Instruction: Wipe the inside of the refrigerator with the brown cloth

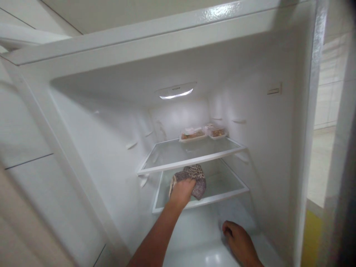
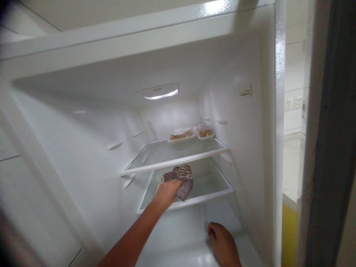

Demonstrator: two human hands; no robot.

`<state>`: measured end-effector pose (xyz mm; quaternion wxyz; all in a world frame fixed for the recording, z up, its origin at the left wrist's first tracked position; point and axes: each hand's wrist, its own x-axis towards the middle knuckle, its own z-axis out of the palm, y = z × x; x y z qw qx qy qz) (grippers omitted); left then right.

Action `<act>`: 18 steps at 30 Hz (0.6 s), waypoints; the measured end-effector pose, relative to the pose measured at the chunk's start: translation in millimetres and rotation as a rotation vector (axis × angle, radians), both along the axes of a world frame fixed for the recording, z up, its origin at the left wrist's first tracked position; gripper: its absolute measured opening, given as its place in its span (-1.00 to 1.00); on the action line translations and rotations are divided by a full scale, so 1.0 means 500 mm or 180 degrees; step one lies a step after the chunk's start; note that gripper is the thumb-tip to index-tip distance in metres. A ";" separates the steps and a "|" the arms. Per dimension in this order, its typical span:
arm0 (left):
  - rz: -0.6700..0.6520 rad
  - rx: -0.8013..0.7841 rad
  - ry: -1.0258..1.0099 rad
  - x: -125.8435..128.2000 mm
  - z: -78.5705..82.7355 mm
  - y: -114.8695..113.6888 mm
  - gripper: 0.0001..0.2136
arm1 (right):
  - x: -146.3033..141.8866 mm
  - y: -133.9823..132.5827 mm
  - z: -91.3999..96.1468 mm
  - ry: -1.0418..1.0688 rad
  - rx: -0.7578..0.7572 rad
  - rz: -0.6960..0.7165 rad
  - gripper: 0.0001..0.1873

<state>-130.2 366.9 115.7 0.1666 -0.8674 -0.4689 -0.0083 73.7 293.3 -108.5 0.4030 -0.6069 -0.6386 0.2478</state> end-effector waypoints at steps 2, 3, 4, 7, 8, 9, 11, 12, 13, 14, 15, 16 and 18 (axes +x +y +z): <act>-0.0210 -0.0021 0.0173 0.000 0.024 0.006 -0.75 | 0.004 0.000 0.000 -0.0033 -0.0026 0.0030 -0.78; -0.0354 0.0032 0.0309 -0.003 0.038 0.008 -0.74 | 0.006 0.001 0.000 -0.0029 -0.0028 0.0048 -0.77; -0.0501 0.0132 0.0512 -0.007 0.051 0.010 -0.72 | 0.008 0.001 0.000 -0.0017 -0.0031 0.0064 -0.76; -0.0469 0.0663 0.1391 -0.034 0.075 0.006 -0.69 | 0.011 0.000 0.002 0.0018 -0.0020 0.0083 -0.76; -0.0264 0.0819 0.1642 -0.046 0.075 0.001 -0.68 | 0.011 -0.001 0.003 0.0020 -0.0012 0.0073 -0.77; 0.0039 0.0914 0.1835 -0.059 0.070 -0.007 -0.67 | 0.011 -0.002 0.004 0.0016 -0.0011 0.0060 -0.77; 0.0694 0.1014 0.2109 -0.088 0.048 -0.030 -0.65 | 0.012 -0.004 0.005 0.0008 -0.0034 0.0058 -0.77; 0.0954 0.1041 0.2199 -0.103 0.034 -0.045 -0.63 | 0.012 -0.005 0.005 0.0008 -0.0047 0.0067 -0.77; 0.1155 0.1081 0.2264 -0.119 0.019 -0.062 -0.61 | 0.013 -0.006 0.005 0.0011 -0.0052 0.0075 -0.77; 0.1279 0.1134 0.2264 -0.134 0.004 -0.081 -0.58 | 0.013 -0.007 0.004 0.0016 -0.0051 0.0090 -0.76; 0.1319 0.1192 0.2188 -0.148 -0.009 -0.100 -0.55 | 0.014 -0.008 0.003 0.0020 -0.0045 0.0103 -0.77; 0.1312 0.1249 0.2084 -0.162 -0.018 -0.119 -0.54 | 0.015 -0.008 0.002 0.0020 -0.0038 0.0114 -0.77; 0.1216 0.1310 0.1886 -0.183 -0.027 -0.151 -0.51 | 0.015 -0.008 0.001 0.0007 -0.0037 0.0141 -0.77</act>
